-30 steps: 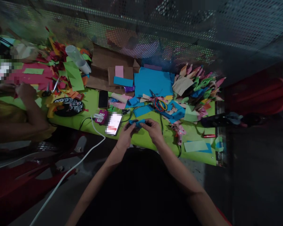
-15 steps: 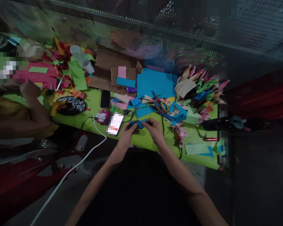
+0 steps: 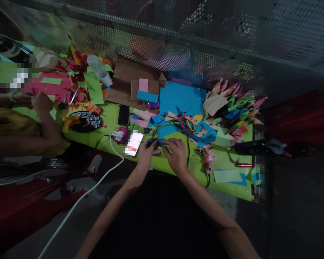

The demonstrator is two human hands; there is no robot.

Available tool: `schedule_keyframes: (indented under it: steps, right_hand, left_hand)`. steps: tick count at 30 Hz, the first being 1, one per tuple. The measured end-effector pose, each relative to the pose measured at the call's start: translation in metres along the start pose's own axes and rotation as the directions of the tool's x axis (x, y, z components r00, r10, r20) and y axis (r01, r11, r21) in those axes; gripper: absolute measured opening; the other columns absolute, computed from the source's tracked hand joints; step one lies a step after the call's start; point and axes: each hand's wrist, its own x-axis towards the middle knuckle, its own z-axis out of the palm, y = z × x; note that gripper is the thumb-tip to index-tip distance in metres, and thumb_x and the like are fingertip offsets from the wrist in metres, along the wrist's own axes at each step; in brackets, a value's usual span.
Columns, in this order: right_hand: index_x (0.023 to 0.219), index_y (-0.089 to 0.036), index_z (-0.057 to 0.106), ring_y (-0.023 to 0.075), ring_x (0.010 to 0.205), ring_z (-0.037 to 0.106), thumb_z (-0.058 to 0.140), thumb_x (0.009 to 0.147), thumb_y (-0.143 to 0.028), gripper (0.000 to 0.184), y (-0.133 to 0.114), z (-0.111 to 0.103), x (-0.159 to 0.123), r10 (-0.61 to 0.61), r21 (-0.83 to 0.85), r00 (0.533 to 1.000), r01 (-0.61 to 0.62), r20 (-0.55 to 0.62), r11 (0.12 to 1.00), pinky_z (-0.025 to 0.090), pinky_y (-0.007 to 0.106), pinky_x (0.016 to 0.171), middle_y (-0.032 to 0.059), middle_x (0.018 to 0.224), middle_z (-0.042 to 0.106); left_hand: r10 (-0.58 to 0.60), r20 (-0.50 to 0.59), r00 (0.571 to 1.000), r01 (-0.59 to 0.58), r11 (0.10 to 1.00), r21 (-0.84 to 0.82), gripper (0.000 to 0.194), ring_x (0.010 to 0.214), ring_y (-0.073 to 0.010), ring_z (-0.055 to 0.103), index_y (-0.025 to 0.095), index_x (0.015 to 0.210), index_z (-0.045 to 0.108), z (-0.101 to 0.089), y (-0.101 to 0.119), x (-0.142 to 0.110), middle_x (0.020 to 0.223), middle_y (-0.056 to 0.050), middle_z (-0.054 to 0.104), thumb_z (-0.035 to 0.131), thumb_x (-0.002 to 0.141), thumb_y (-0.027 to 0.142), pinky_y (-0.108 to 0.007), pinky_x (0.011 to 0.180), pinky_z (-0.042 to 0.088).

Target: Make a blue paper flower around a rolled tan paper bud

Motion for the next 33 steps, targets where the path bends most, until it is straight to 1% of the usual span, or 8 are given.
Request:
schedule_keyframes:
  steps: [6,13,16,19,22,24,30,33]
  right_hand:
    - [0.103,-0.027,0.073,0.0254,0.095,0.067,0.062,0.09,-0.028,0.017,0.004,0.011,-0.004,-0.013,-0.044,0.999,0.015,0.048,0.999,0.05,0.042,0.085,0.0067,0.1,0.075]
    - [0.098,-0.024,0.073,0.0239,0.085,0.068,0.066,0.079,-0.032,0.022,0.002,0.006,-0.001,0.225,0.152,0.956,-0.255,0.191,0.955,0.053,0.038,0.078,0.0057,0.093,0.076]
    - [0.091,-0.023,0.073,0.0213,0.076,0.065,0.072,0.073,-0.039,0.024,0.004,0.01,0.0,0.369,0.302,0.9,-0.427,0.231,0.852,0.052,0.035,0.073,0.0032,0.083,0.074]
    - [0.084,-0.023,0.07,0.0191,0.074,0.063,0.08,0.065,-0.043,0.029,0.009,0.014,0.003,0.492,0.515,0.829,-0.554,0.268,0.653,0.051,0.034,0.074,0.0007,0.078,0.071]
    - [0.084,-0.025,0.068,0.0176,0.075,0.063,0.086,0.059,-0.041,0.035,0.014,0.018,0.006,0.56,0.675,0.767,-0.595,0.314,0.437,0.051,0.034,0.077,-0.0016,0.08,0.07]
    - [0.084,-0.026,0.067,0.0174,0.076,0.063,0.087,0.058,-0.041,0.036,0.017,0.019,0.006,0.57,0.717,0.755,-0.589,0.324,0.373,0.052,0.034,0.078,-0.0025,0.08,0.069]
    - [0.084,-0.026,0.062,0.019,0.082,0.065,0.082,0.064,-0.042,0.033,0.027,0.024,0.002,0.553,0.712,0.798,-0.531,0.24,0.458,0.052,0.036,0.081,-0.0016,0.082,0.069]
    - [0.085,-0.026,0.061,0.0202,0.082,0.066,0.078,0.067,-0.046,0.032,0.029,0.027,0.002,0.533,0.696,0.815,-0.519,0.228,0.495,0.053,0.038,0.081,-0.0004,0.083,0.07]
  left_hand:
    - [0.118,0.062,0.991,-0.122,0.99,0.074,0.03,0.062,-0.01,0.058,0.017,0.095,0.069,0.0,-0.002,-0.001,0.081,-0.001,0.067,0.075,0.075,0.038,-0.021,0.053,0.048]
    - [0.167,0.22,0.961,-0.211,0.958,0.192,0.022,0.074,-0.0138,0.062,0.019,0.094,0.071,-0.008,0.007,0.001,0.085,-0.003,0.068,0.075,0.075,0.03,-0.026,0.067,0.052]
    - [0.186,0.193,0.963,-0.221,0.958,0.183,0.034,0.081,-0.0149,0.063,0.02,0.101,0.067,-0.01,0.006,0.004,0.091,-0.003,0.068,0.08,0.07,0.028,-0.025,0.07,0.053]
    - [0.127,0.162,0.979,-0.148,0.981,0.123,0.037,0.086,-0.0162,0.064,0.019,0.101,0.065,-0.011,0.001,0.004,0.097,-0.004,0.068,0.081,0.071,0.033,-0.026,0.071,0.054]
    - [0.035,0.208,0.977,-0.057,0.994,0.098,0.032,0.084,-0.0157,0.064,0.018,0.098,0.066,-0.011,-0.004,0.001,0.094,-0.005,0.069,0.075,0.078,0.041,-0.027,0.071,0.054]
    - [0.024,0.25,0.968,-0.05,0.994,0.1,0.027,0.082,-0.015,0.065,0.017,0.095,0.067,-0.01,-0.004,-0.002,0.091,-0.004,0.07,0.075,0.08,0.039,-0.028,0.074,0.054]
    - [0.037,0.228,0.973,-0.065,0.991,0.118,0.015,0.085,-0.0165,0.066,0.018,0.094,0.07,0.0,0.004,-0.005,0.093,-0.004,0.071,0.073,0.08,0.021,-0.032,0.081,0.054]
    - [0.015,0.176,0.984,-0.032,0.995,0.093,0.018,0.088,-0.0179,0.067,0.018,0.095,0.068,0.005,0.005,-0.006,0.097,-0.006,0.071,0.073,0.079,0.022,-0.034,0.081,0.055]
